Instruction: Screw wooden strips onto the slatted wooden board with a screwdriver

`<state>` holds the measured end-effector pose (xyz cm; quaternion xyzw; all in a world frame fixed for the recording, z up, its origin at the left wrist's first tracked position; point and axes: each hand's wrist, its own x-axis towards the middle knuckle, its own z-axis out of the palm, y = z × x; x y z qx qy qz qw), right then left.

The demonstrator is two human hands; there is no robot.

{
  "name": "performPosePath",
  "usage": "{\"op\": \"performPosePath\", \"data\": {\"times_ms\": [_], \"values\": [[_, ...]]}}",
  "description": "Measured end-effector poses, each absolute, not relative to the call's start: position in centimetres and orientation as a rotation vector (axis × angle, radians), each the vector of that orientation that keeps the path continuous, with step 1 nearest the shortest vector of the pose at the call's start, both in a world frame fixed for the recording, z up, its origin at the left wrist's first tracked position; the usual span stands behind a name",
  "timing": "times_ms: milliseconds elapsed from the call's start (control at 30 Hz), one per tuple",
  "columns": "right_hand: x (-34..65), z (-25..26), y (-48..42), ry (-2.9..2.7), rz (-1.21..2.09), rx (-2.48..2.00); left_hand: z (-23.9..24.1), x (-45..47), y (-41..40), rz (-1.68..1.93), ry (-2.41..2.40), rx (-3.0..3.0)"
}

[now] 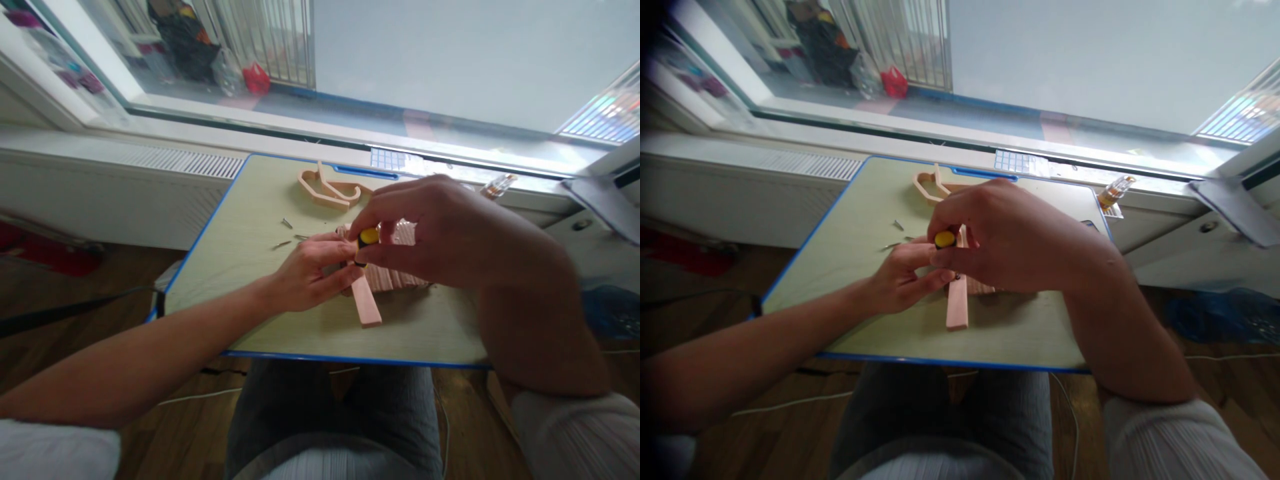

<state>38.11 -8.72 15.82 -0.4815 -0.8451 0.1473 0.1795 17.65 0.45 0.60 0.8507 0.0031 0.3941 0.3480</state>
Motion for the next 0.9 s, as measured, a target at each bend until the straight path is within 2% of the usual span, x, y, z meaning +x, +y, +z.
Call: {"op": "performPosePath", "data": {"times_ms": [600, 733, 900], "values": [[37.2, 15.1, -8.0, -2.280, 0.032, -1.682, 0.0, 17.7, 0.4, 1.069, 0.091, 2.235], [37.4, 15.1, -8.0, -2.314, 0.126, -1.697, 0.4, 17.7, 0.3, 1.038, 0.087, 2.240], [38.7, 16.4, -9.1, -2.312, 0.344, -1.454, 0.5, 17.7, 0.4, 1.031, 0.029, 2.205]]}}
